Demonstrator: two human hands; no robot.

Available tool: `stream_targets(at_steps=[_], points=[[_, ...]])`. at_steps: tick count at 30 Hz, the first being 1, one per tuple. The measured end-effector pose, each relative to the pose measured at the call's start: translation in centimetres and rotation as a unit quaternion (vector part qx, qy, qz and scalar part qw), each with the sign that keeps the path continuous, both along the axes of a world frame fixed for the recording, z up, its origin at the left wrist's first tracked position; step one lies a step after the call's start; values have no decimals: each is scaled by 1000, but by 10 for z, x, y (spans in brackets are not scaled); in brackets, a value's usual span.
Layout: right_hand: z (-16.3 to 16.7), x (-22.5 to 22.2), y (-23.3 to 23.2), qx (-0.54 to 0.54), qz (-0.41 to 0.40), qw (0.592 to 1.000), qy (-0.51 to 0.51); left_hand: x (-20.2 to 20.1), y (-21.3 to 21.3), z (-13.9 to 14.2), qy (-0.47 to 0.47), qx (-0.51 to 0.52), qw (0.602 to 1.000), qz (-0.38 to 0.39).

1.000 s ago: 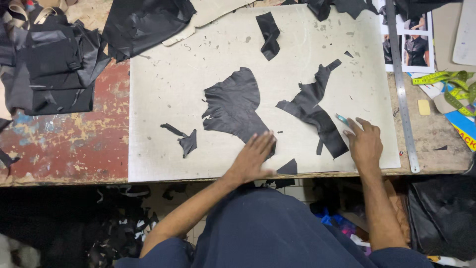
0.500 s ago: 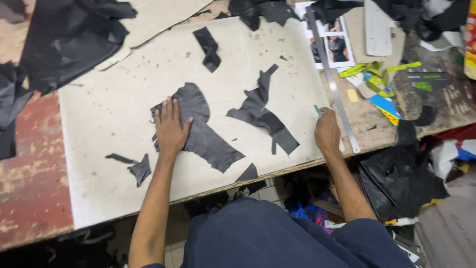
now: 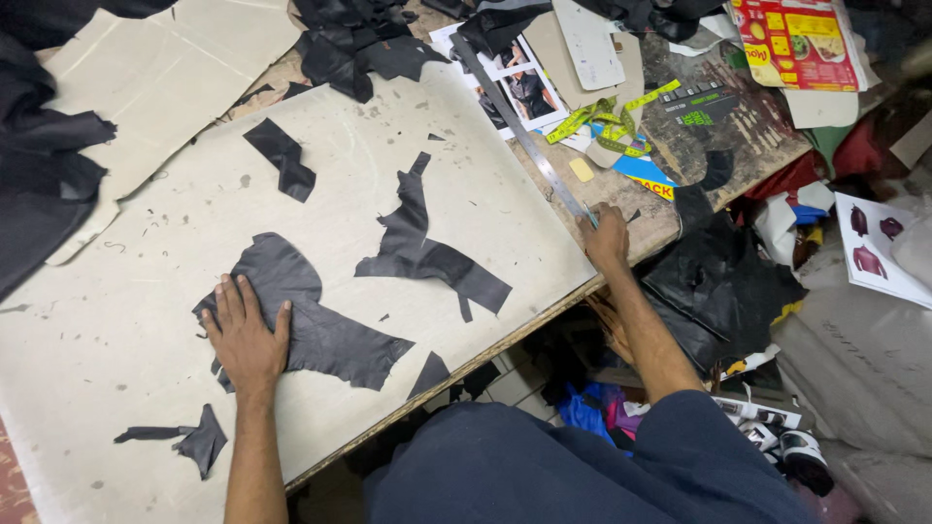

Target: The person cuts black fabric pieces on a worktable using a utility knife and a metal ruler. They repeatedly measure, align, and trim the fabric into smaller rectangular and shaped pieces, then stack the cut pieces on the table.

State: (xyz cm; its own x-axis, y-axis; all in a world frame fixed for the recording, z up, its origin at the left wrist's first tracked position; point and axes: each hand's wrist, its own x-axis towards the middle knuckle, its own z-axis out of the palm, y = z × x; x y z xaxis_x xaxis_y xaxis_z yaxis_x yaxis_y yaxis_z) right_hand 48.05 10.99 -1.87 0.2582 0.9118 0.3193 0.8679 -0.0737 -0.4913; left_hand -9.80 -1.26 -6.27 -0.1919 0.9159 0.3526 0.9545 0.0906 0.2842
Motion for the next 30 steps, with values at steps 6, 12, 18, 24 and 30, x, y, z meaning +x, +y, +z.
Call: stream_targets(at_steps=[6,12,18,24,30], points=[[27,-7,2,-66,-31,997,11,5,-1,7,-2,-7,1000,4],[24,-16,7,-131,12,989,-72,12,-1,23,3,-10,1000,14],[28,5,29,-176,114,978,-5,11,-2,32,-23,8,999,42],[34,17,19,-100,129,972,-167,7,-13,35,-104,79,984,121],[14,11,-48,-117,162,973,113,8,-14,31,-47,39,982,176]])
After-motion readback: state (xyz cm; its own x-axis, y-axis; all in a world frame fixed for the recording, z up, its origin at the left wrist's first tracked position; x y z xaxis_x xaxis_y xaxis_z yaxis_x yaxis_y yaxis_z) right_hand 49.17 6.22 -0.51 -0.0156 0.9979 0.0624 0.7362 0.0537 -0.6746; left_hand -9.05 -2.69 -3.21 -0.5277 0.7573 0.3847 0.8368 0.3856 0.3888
